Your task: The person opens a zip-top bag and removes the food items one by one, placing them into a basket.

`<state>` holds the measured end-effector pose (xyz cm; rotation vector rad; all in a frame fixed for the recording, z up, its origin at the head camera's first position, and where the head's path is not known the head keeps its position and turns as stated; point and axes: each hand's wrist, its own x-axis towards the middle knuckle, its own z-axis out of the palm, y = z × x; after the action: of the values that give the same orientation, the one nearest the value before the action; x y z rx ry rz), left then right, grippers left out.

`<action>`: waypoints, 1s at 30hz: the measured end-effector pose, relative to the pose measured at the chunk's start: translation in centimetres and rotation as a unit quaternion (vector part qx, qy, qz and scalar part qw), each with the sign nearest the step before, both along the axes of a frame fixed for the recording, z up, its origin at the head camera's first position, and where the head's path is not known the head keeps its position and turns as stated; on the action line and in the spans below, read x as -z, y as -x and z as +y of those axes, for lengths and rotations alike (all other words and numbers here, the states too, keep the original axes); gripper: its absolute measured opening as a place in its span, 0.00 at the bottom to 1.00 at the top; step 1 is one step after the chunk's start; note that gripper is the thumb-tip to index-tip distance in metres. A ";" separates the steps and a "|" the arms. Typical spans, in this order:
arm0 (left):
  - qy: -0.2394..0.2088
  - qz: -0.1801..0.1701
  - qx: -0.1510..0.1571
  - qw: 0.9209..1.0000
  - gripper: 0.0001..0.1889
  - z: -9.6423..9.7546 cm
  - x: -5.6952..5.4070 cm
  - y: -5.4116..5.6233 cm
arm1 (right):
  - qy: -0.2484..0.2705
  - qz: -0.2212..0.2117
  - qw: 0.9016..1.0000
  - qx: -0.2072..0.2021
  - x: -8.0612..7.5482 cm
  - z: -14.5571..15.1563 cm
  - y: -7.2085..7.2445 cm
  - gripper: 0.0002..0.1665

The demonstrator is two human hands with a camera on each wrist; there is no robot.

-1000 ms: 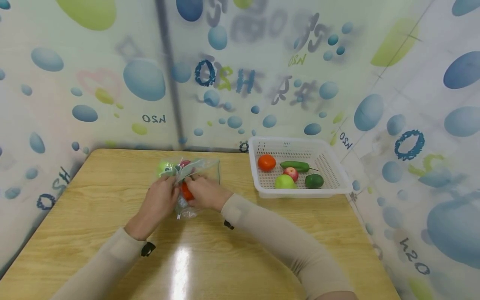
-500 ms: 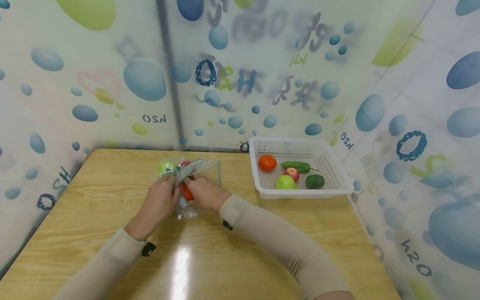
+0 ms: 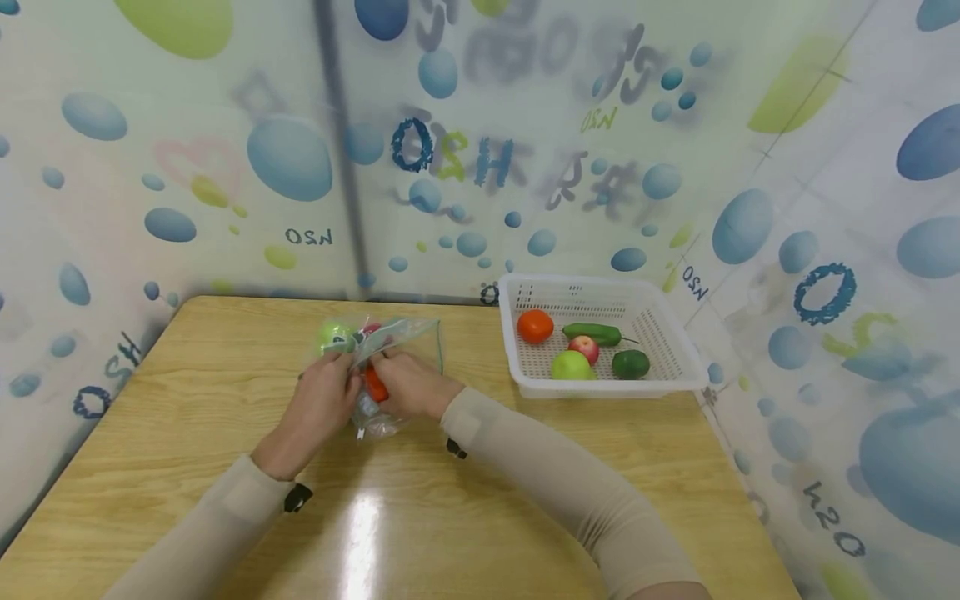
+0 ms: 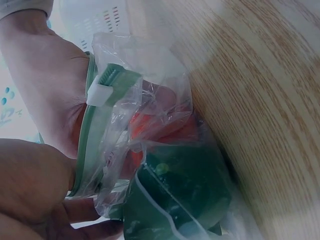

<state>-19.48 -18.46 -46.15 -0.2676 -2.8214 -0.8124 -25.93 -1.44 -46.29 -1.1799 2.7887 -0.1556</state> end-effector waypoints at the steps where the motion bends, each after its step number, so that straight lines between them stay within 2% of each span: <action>1: -0.001 -0.001 0.000 1.000 0.08 0.0 0.0 -0.1 | 0.001 0.000 1.000 -0.001 0.1 0.0 0.0 0.38; 5: 0.000 -0.003 0.000 1.000 0.10 0.0 0.1 -0.1 | 0.007 -0.009 1.000 -0.009 0.1 0.2 0.0 0.37; 6: 0.001 -0.004 0.000 1.000 0.10 0.0 0.1 0.0 | 0.011 -0.005 1.000 -0.011 1.5 0.1 0.9 0.38; 12: 0.000 -0.006 -0.002 1.000 0.09 0.1 0.0 -0.1 | 0.015 -0.012 1.000 -0.006 1.3 0.2 0.9 0.41; 13: -0.001 -0.005 -0.003 1.000 0.09 0.1 0.0 -0.1 | 0.013 -0.019 1.000 -0.003 0.0 0.5 0.1 0.41; 17: -0.001 -0.001 -0.005 1.000 0.09 0.1 0.0 -0.2 | 0.017 -0.021 1.000 0.006 -0.2 0.5 0.0 0.43; 24: -0.001 -0.001 -0.008 1.000 0.07 -0.1 0.0 -0.2 | 0.025 -0.017 1.000 -0.005 -1.1 1.3 -0.2 0.42; 30: 0.000 0.002 -0.014 1.000 0.07 -0.1 0.0 -0.1 | 0.043 -0.035 0.998 -0.006 -2.2 2.2 -0.7 0.43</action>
<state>-19.34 -18.60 -46.12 -0.2288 -2.8155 -0.8064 -25.28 0.74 -44.12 -1.1863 2.7376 -0.3124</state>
